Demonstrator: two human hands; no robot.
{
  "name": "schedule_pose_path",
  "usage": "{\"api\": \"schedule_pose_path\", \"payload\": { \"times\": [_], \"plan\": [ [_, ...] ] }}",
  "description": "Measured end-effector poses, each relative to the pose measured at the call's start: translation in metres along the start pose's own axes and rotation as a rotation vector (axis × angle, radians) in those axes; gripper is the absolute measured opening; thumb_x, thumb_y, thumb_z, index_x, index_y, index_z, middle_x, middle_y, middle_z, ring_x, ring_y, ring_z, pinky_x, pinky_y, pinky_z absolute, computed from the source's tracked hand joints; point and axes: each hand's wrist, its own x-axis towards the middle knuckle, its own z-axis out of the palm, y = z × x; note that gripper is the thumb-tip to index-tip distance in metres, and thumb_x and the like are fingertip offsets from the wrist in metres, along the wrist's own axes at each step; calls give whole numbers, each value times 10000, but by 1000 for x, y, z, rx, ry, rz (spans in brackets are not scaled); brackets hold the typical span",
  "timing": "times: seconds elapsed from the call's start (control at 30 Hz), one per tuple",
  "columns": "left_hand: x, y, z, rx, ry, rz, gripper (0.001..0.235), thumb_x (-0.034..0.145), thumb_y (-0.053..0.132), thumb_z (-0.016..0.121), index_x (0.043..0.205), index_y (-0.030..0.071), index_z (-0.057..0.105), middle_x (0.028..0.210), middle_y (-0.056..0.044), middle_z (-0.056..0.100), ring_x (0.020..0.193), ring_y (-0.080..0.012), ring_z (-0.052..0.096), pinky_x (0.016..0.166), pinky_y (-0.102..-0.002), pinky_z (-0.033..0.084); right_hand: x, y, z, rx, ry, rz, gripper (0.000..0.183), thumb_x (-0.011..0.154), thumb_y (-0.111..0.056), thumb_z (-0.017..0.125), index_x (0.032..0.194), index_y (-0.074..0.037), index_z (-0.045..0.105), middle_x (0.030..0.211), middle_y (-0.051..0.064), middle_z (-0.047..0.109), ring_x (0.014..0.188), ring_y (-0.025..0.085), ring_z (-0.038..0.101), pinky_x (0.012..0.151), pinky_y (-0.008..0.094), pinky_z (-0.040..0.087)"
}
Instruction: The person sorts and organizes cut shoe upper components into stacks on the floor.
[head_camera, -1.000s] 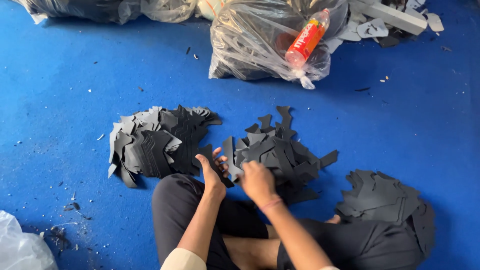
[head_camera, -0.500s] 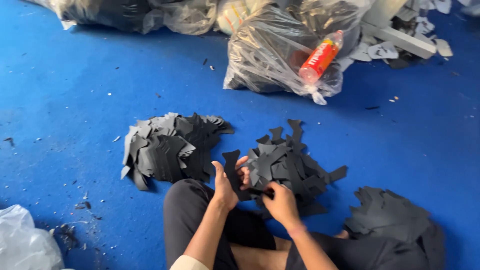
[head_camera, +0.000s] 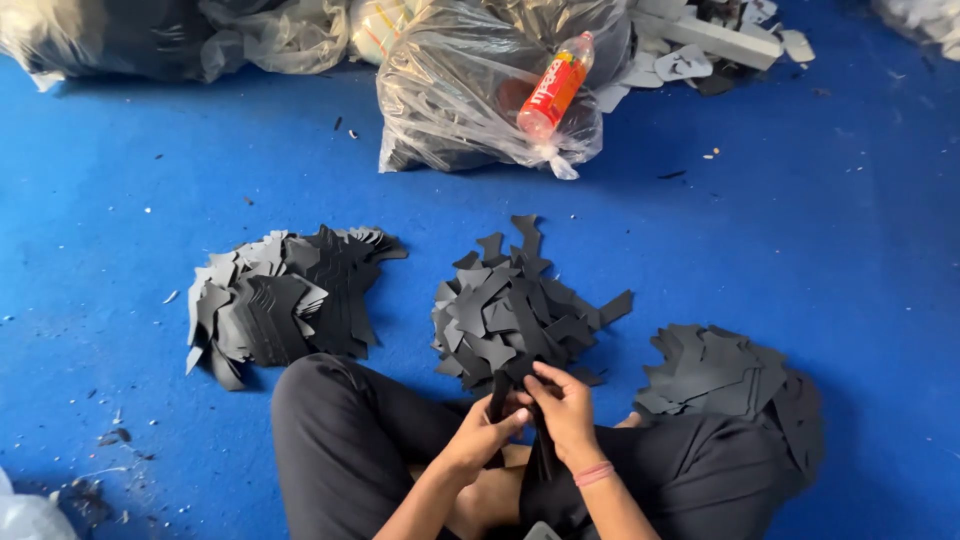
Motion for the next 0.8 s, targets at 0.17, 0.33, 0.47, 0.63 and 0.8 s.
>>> {"api": "schedule_pose_path", "payload": {
  "times": [0.17, 0.33, 0.47, 0.63, 0.8],
  "plan": [
    [26, -43, -36, -18, 317, 28, 229, 865, 54, 767, 1066, 73, 660, 872, 2, 680, 754, -106, 597, 666, -279, 477, -18, -13, 29, -632, -137, -244, 344, 946, -205, 717, 1214, 10, 734, 1032, 76, 773, 864, 123, 708, 779, 274, 554],
    [30, -40, -31, -16, 279, 53, 215, 878, 74, 777, 1055, 56, 658, 842, 6, 654, 728, -115, 583, 655, -277, 494, -18, -19, 22, -812, -105, -286, 422, 923, -285, 738, 1226, 8, 715, 1099, 154, 769, 967, 239, 736, 822, 331, 563],
    [26, -37, -23, 37, 248, -24, 213, 908, 181, 767, 1059, 77, 658, 851, 15, 643, 740, -99, 570, 669, -267, 497, -26, -28, 25, -1095, 46, -568, 410, 871, -340, 749, 1107, -5, 766, 1003, 200, 719, 911, 368, 702, 775, 408, 551],
    [30, -51, -30, -13, 229, -3, 247, 905, 221, 782, 1050, 66, 656, 864, 18, 634, 749, -98, 559, 677, -272, 493, -25, -26, 23, -987, -7, -508, 419, 878, -370, 777, 1093, -11, 759, 996, 150, 740, 878, 327, 726, 746, 382, 568],
    [28, -48, -28, -15, 246, 27, 286, 888, 239, 820, 1030, 56, 653, 870, 13, 638, 748, -105, 549, 678, -283, 479, -18, -23, 19, -831, 68, -429, 349, 789, -266, 861, 1017, -24, 755, 898, 97, 735, 757, 218, 708, 684, 334, 567]
  ]
}}
